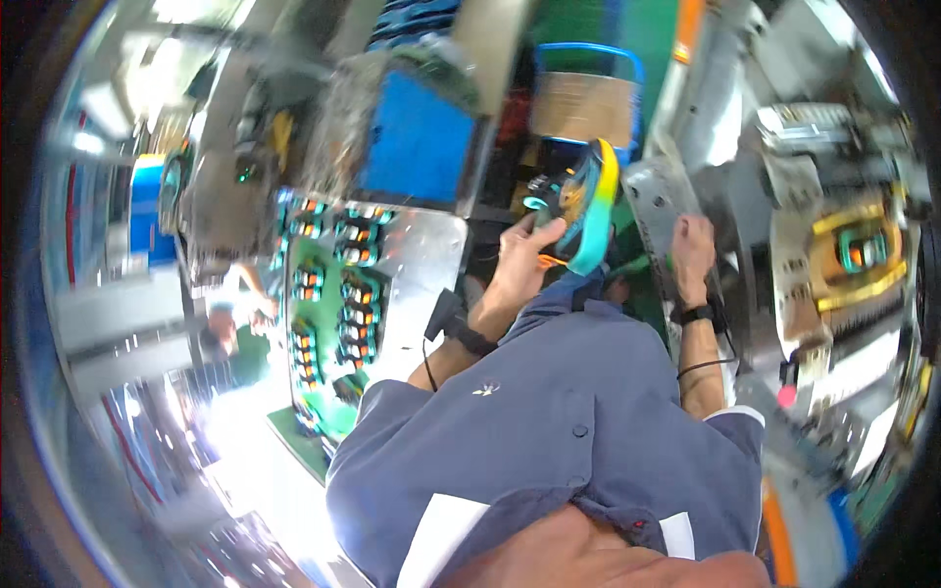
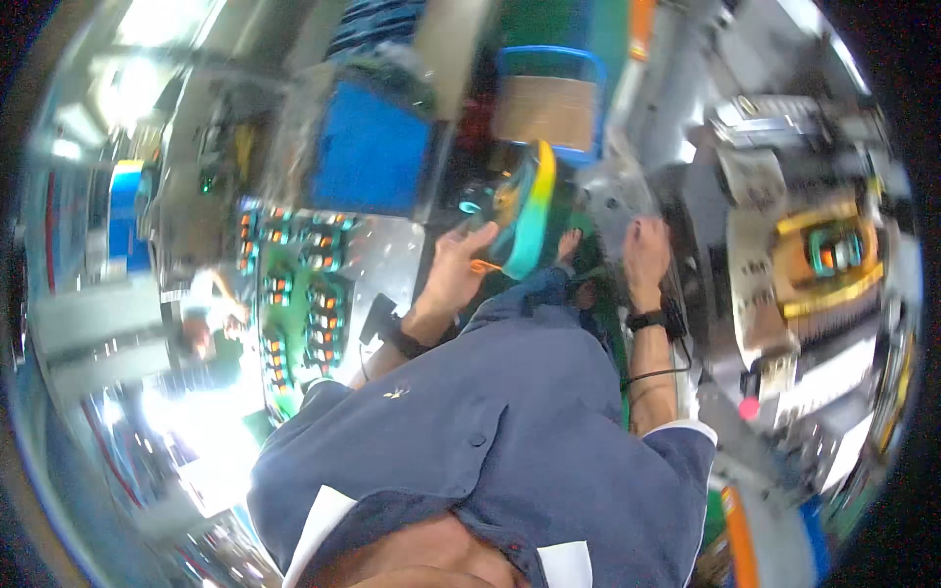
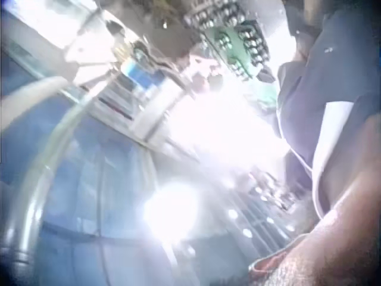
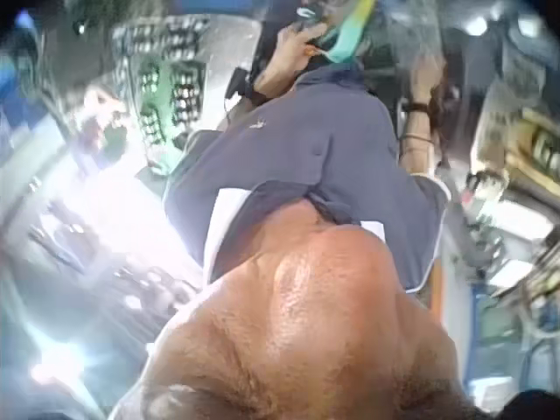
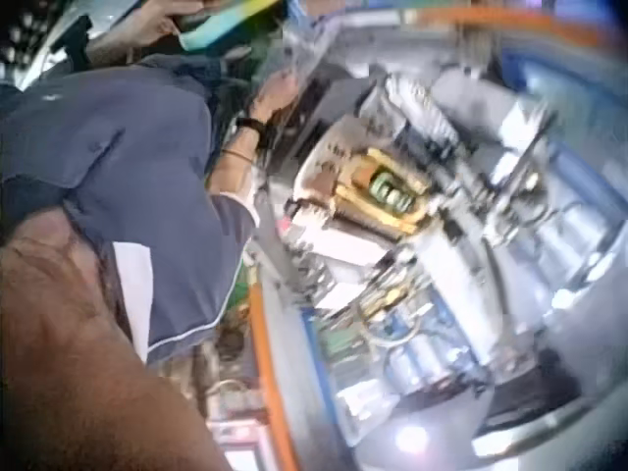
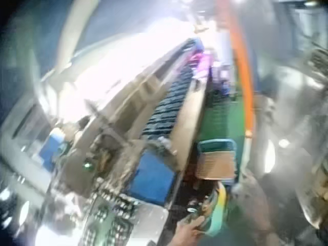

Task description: Operating a sole-pressing or lasting machine to attach soles to shoe uppers in a factory setting.

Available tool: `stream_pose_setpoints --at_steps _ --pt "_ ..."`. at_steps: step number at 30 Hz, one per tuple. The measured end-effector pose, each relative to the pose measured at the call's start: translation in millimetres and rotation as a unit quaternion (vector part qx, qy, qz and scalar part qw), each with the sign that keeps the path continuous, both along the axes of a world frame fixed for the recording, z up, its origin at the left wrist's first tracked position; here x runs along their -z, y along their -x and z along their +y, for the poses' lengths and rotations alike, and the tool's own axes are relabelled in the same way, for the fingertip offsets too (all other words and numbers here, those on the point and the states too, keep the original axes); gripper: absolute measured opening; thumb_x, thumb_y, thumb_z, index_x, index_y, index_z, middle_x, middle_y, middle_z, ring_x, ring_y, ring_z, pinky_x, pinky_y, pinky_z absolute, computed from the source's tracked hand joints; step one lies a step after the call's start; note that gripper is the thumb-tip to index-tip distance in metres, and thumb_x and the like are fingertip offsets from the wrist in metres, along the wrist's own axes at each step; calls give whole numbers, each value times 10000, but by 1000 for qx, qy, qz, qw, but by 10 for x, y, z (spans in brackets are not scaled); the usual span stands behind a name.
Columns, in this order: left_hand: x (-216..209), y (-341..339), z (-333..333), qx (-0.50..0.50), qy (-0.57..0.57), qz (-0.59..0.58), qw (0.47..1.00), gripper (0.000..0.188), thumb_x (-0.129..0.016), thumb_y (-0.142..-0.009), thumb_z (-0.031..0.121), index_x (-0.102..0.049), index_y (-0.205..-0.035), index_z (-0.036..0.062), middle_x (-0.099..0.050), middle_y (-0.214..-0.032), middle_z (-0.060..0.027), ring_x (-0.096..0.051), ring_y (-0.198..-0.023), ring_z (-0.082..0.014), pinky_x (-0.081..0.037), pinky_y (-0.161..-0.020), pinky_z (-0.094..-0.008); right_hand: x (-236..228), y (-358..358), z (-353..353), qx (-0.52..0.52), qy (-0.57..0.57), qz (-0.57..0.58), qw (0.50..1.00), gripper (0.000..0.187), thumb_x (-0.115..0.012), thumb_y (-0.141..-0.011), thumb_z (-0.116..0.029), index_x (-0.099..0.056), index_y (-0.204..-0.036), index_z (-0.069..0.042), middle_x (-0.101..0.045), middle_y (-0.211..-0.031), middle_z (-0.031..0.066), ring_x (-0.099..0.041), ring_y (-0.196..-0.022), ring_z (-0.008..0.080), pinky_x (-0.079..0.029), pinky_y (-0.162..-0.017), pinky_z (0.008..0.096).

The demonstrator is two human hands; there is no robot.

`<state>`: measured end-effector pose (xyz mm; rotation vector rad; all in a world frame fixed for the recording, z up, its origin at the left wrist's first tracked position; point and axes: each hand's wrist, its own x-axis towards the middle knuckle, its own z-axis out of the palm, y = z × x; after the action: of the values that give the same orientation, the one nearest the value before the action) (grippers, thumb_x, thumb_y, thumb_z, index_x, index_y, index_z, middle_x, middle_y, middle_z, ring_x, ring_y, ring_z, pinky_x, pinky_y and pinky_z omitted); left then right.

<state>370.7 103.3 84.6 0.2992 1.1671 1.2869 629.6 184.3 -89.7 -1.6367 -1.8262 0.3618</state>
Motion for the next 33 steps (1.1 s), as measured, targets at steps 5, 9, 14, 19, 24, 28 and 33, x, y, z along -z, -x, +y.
stream_pose_setpoints --at_steps 5,9,14,19,24,28,33 --pt "127 262 -568 -83 56 98 990 361 -687 -849 162 -609 -1120 -64 -651 -1035 -134 -626 -899 -207 -504 -770 -338 393 -110 50 -75 -6 -49 996 166 -529 -901 -154 -629 -899 -21 -620 -934 184 -544 -967 384 -413 -879 480" --pt "-12 600 -975 -154 114 99 976 330 -673 -861 193 -622 -1078 -51 -652 -962 -104 -620 -805 -208 -504 -703 -350 399 -106 27 -99 -15 -33 994 145 -568 -892 -126 -641 -958 -20 -603 -909 188 -558 -884 366 -441 -810 433" --pt "415 1217 -1464 -335 76 60 937 308 -730 -805 118 -635 -1034 -64 -661 -945 -100 -632 -807 -181 -512 -751 -302 -26 242 406 -75 -109 29 991 173 -615 -883 -142 -649 -978 -1 -631 -862 138 -609 -796 250 -496 -707 307" --pt "622 2077 -1814 -477 69 48 875 347 -734 -789 98 -606 -1024 -122 -655 -945 -141 -649 -807 -210 -526 -759 -331 -1457 1614 1057 -231 -57 191 952 146 -584 -943 -101 -619 -1023 16 -653 -947 102 -620 -873 162 -502 -766 282" --pt "1045 3193 -2109 -563 28 62 823 325 -729 -780 110 -614 -1016 -81 -668 -919 -133 -667 -767 -225 -556 -647 -339 -2988 3476 1218 -388 -227 110 887 83 -628 -900 -46 -650 -964 1 -671 -882 65 -621 -784 142 -502 -709 275" --pt "1285 4187 -2332 -613 24 92 784 275 -697 -805 103 -615 -1005 -68 -670 -914 -138 -675 -709 -237 -566 -535 -342 -4056 4996 1359 -440 -347 -25 828 130 -611 -909 -87 -670 -1016 -42 -684 -951 67 -627 -802 155 -494 -737 278" --pt "1407 5459 -2632 -657 94 117 739 302 -737 -739 130 -639 -970 -39 -666 -852 -94 -637 -686 -189 -518 -594 -311 -4690 6974 2022 -498 -476 -209 694 398 -607 -865 -15 -557 -1257 -71 -580 -1271 118 -544 -1181 279 -420 -985 361"
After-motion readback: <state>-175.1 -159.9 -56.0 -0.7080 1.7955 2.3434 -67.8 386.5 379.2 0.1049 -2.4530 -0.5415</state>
